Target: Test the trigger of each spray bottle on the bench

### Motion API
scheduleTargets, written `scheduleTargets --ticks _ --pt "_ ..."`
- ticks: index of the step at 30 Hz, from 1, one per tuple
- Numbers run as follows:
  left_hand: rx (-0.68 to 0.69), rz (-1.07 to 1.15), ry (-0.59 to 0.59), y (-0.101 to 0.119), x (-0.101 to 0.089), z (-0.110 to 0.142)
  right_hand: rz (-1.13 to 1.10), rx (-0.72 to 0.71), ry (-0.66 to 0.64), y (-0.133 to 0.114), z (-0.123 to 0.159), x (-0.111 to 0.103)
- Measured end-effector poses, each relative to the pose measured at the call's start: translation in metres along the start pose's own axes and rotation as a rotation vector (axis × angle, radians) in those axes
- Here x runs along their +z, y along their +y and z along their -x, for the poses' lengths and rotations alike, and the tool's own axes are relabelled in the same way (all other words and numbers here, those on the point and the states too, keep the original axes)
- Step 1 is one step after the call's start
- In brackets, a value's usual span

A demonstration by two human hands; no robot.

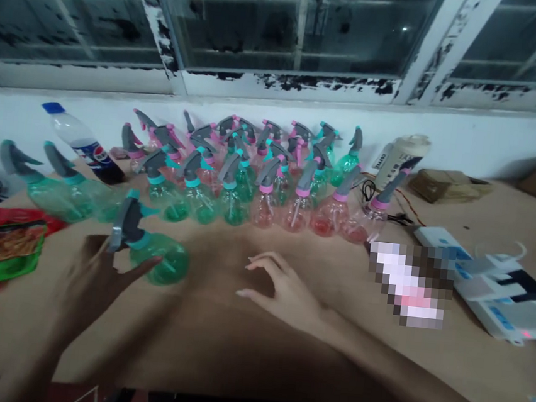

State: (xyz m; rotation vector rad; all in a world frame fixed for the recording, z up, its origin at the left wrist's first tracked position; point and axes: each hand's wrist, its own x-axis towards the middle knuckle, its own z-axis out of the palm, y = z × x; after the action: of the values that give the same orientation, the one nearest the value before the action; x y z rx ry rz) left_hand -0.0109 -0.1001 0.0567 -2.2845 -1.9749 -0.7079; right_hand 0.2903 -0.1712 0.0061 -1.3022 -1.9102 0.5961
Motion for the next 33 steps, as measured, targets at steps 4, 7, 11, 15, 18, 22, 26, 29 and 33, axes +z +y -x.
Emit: scheduleTargets --ticks 4,7,11,15,18,22,26,29,33 --pt "0.0 0.048 -0.103 0.055 0.017 0.018 0.004 0.048 -0.024 -0.008 -0.007 -0.008" --pt "-0.039 0.081 -0.257 0.091 0.024 0.025 -0.008 0.034 0.021 -0.009 -0.013 -0.014" --pt "0.024 0.162 -0.297 0.129 0.035 0.038 -0.01 0.041 0.105 -0.006 -0.015 -0.019" --pt "0.104 0.198 -0.24 0.152 0.052 0.052 -0.058 -0.011 0.164 -0.007 -0.017 -0.021" --pt "0.142 0.189 -0.236 0.159 0.063 0.063 -0.127 -0.053 0.219 -0.009 -0.019 -0.017" --pt "0.137 0.211 -0.198 0.159 0.071 0.074 -0.193 -0.036 0.302 -0.009 -0.022 -0.009" --pt "0.171 0.355 -0.246 0.153 0.075 0.08 -0.206 -0.017 0.319 -0.007 -0.025 -0.005" --pt "0.193 0.444 -0.327 0.146 0.075 0.082 -0.222 -0.01 0.281 -0.003 -0.027 -0.004" --pt "0.22 0.446 -0.397 0.134 0.073 0.084 -0.223 -0.025 0.234 0.003 -0.031 -0.004"
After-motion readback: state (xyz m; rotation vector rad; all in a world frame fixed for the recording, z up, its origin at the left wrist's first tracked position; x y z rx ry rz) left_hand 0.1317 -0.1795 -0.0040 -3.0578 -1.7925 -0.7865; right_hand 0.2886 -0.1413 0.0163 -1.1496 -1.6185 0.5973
